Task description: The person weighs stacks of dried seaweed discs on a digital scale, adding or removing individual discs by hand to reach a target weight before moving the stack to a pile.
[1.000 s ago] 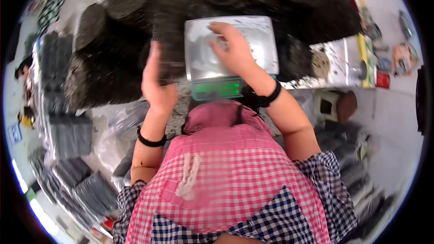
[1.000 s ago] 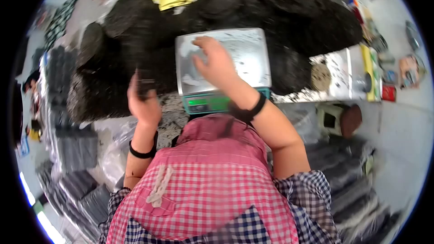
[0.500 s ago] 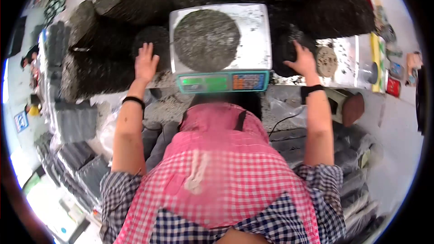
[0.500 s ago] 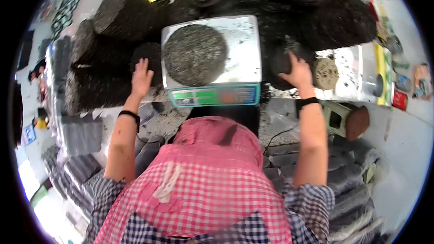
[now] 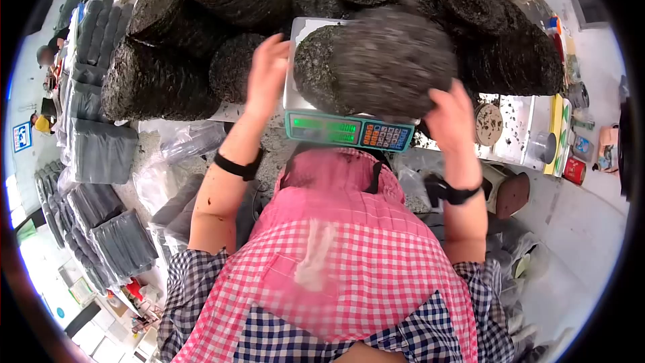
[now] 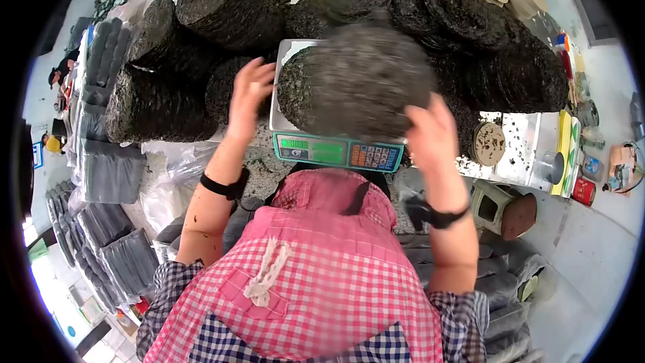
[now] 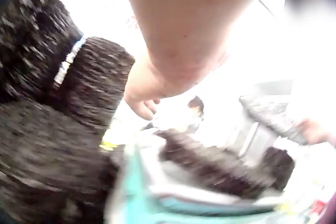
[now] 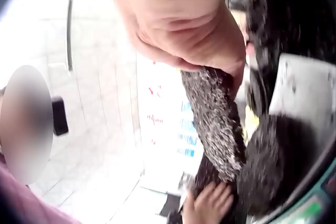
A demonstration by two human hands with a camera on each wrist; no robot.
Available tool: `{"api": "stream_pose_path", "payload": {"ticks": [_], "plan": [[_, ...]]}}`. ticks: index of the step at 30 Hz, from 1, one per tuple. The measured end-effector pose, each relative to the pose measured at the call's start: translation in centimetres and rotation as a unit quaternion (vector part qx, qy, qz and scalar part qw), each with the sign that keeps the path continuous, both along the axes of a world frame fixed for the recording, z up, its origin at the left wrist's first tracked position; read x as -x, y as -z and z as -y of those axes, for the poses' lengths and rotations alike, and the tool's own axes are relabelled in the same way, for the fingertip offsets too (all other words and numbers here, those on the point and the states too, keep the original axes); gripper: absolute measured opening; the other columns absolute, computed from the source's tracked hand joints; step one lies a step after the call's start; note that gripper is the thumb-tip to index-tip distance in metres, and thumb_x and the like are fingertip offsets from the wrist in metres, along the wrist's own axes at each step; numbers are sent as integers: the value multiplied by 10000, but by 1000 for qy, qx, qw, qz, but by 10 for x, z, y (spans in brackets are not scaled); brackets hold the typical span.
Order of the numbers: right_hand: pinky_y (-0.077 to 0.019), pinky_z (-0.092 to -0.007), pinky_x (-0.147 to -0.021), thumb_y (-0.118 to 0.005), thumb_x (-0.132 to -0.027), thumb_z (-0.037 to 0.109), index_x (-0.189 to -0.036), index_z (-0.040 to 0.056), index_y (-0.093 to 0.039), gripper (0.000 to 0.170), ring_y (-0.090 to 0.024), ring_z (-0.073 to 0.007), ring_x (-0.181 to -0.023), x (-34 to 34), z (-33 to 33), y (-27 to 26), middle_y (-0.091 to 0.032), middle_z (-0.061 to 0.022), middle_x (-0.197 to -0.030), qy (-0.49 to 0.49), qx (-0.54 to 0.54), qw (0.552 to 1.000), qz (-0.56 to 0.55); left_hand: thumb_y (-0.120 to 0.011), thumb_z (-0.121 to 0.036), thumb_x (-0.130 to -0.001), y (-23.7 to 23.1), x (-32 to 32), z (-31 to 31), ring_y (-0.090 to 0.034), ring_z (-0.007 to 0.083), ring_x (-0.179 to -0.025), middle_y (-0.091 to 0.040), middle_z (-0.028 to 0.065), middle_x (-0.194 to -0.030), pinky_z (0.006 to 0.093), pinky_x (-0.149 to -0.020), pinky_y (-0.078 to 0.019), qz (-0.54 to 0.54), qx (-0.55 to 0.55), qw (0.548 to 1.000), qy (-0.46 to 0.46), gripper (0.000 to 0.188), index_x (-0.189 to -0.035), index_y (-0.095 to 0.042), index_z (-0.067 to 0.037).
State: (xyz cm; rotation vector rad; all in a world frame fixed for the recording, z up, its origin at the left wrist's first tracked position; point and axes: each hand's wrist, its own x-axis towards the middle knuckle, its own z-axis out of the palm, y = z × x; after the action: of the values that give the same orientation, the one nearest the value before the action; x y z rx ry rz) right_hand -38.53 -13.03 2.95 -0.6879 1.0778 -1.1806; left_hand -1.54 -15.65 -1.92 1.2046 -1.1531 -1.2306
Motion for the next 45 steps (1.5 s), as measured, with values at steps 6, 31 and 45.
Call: {"api": "stream_pose_path", "payload": {"ticks": [6, 31, 45], "plan": [[-403, -441, -1179, -565, -887, 11, -1445, -76, -515, 567, -564, -307, -1335, -49, 34, 6, -615, -178, -1419, -98, -21, 936, 336, -819, -65, -842, -23, 51, 15, -549, 275, -1324, -555, 195, -1421, 384, -1125, -435, 72, -11, 997, 4, 808, -1509, -369, 11], [-558, -338, -923, -636, -1038, 438, -1311, -84, -641, 589, -700, -246, -1114, 177, -8, 120, -724, -175, -1210, 110, -144, 899, -398, -614, -445, -1005, 91, -113, -8, -426, 380, -1436, -441, 190, -1577, 526, -1180, -332, 597, 109, 783, -137, 670, -1563, -431, -124], [-539, -480, -775, -761, -923, 258, -1056, -22, -616, 342, -675, -427, -854, -110, 55, 42, -696, -215, -937, 70, 163, 792, -584, -677, -474, -939, 22, 78, 34, -311, 361, -1534, -351, 186, -1647, 563, -1258, -197, 538, 241, 802, 96, 699, -1579, -446, -313]]}}
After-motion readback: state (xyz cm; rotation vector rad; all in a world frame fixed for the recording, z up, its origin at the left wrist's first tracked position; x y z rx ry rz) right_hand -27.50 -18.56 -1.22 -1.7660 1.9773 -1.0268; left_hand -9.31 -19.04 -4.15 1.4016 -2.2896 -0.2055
